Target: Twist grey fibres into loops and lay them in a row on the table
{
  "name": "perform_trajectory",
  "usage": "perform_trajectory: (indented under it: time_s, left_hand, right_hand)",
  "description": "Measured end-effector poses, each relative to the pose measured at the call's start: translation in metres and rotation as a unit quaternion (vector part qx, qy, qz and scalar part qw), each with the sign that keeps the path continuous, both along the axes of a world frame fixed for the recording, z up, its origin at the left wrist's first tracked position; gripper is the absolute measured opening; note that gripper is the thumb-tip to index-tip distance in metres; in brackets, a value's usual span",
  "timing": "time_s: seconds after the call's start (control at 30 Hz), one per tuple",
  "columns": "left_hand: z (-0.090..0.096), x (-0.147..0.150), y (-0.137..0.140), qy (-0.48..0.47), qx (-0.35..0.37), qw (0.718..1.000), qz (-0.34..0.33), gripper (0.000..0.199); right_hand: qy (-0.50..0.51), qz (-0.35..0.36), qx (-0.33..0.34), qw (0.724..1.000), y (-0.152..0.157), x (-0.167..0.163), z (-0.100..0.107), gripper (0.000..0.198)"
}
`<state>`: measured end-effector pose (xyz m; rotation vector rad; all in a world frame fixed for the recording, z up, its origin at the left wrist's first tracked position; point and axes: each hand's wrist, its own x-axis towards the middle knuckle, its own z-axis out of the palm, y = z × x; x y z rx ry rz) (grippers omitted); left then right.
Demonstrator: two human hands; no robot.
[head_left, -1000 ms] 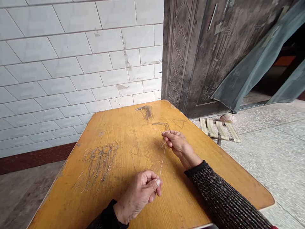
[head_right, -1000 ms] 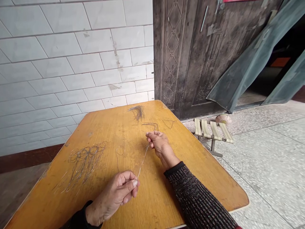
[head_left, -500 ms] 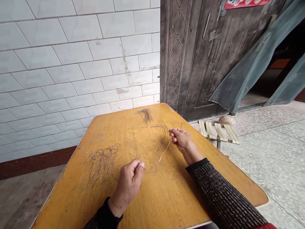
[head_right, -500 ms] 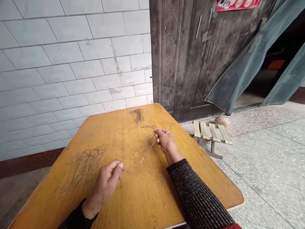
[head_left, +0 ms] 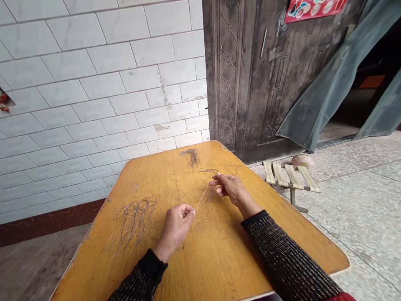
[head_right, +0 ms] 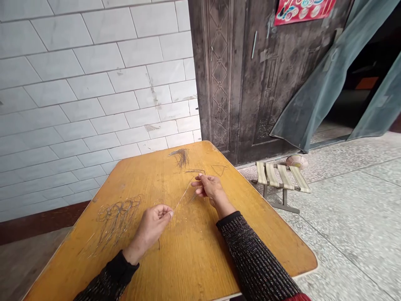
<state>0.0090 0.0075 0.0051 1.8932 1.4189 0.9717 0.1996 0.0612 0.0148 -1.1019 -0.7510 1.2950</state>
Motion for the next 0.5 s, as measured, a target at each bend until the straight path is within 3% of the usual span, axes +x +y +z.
perform_trajectory:
  time_s: [0.23,0.5]
  left_hand:
    - [0.017,0.013,0.029,0.053,0.058,0.996,0.042,0.011]
    - [0.001,0.043,0.054,0.157,0.045,0.986,0.040,0.014]
  right_hand:
    - [0.005,-0.048,-0.001,0.999,0.005,0.023,0.002,0.022]
    - [0.049,-0.073,0.010,0.996,0.002,0.039,0.012,0.024]
